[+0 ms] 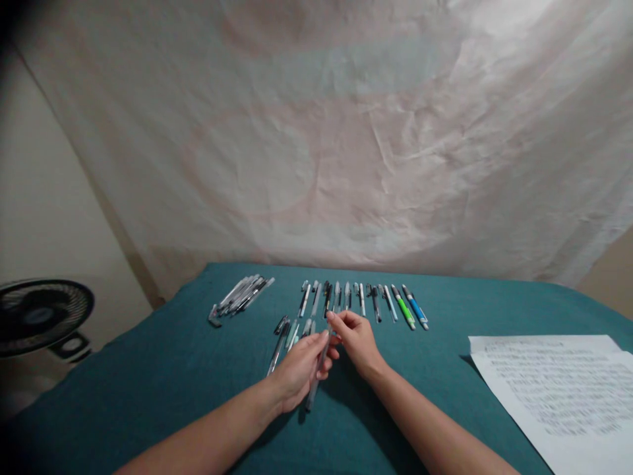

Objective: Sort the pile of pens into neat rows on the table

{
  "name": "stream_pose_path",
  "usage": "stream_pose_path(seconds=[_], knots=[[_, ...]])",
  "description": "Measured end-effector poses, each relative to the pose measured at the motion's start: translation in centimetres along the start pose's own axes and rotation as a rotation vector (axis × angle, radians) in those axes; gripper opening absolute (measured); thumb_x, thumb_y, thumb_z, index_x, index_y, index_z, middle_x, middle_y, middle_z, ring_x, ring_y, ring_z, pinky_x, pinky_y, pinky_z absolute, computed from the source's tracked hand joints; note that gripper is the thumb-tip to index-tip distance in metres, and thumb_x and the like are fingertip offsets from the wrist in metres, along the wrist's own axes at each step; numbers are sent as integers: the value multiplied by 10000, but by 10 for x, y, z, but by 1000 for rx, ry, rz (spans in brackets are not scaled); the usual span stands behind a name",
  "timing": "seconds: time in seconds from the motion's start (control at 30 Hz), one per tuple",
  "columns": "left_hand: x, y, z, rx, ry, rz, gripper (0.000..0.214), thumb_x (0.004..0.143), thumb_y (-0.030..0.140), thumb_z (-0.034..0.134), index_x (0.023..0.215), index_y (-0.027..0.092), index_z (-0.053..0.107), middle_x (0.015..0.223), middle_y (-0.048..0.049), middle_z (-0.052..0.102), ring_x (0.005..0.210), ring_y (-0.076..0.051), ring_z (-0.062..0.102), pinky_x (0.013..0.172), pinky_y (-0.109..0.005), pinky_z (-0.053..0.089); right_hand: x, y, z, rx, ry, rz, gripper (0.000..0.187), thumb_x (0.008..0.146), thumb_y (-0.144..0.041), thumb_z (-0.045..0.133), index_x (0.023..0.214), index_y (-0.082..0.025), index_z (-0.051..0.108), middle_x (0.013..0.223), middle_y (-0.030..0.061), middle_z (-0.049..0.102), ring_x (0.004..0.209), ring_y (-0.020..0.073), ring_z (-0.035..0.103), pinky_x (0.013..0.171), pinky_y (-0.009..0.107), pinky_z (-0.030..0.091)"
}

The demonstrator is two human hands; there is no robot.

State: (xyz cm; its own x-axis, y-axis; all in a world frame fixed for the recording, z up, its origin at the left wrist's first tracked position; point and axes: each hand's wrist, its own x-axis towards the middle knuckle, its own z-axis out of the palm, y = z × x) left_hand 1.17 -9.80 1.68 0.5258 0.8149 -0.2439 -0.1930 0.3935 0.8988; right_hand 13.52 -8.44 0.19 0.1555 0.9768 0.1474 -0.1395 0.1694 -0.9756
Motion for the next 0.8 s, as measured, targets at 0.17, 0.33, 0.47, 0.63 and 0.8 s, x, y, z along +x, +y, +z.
stream_pose_path(seconds=[0.17, 0.33, 0.47, 0.63, 0.8], knots=[[-3, -6, 4, -167, 5, -9, 278, 755, 398, 469, 835, 131, 476, 674, 3, 455, 466, -15, 351, 406, -156, 153, -4, 6, 2, -6, -90, 49, 322, 693, -435, 557, 566, -158, 453, 433, -61, 420, 334, 47, 378, 360, 177, 266], [1, -8, 2, -226, 5, 2, 214, 745, 336, 500, 779, 130, 457, 676, 4, 438, 470, -12, 350, 396, -147, 159, -2, 10, 0, -81, -82, 14, 331, 697, -419, 561, 536, -149, 459, 437, -53, 437, 387, 51, 404, 402, 171, 293], [2, -9, 0, -231, 0, -7, 221, 732, 341, 514, 765, 138, 433, 650, 30, 408, 420, 7, 269, 379, -149, 101, -1, 13, 1, -127, -92, 23, 323, 691, -420, 564, 542, -145, 482, 443, -48, 449, 412, 57, 394, 422, 176, 291], [3, -8, -4, -167, -14, -49, 264, 720, 397, 508, 805, 165, 417, 581, 72, 334, 386, 4, 171, 380, -161, 47, -2, 13, 2, -122, -95, 29, 344, 688, -439, 556, 534, -140, 482, 463, -49, 433, 434, 54, 353, 438, 181, 280], [4, -6, -5, -119, -4, -68, 274, 725, 413, 487, 833, 173, 411, 552, 83, 302, 380, -2, 152, 382, -166, 35, -2, 11, 2, -115, -106, 22, 358, 694, -440, 547, 518, -143, 452, 461, -54, 406, 440, 55, 330, 448, 187, 270]])
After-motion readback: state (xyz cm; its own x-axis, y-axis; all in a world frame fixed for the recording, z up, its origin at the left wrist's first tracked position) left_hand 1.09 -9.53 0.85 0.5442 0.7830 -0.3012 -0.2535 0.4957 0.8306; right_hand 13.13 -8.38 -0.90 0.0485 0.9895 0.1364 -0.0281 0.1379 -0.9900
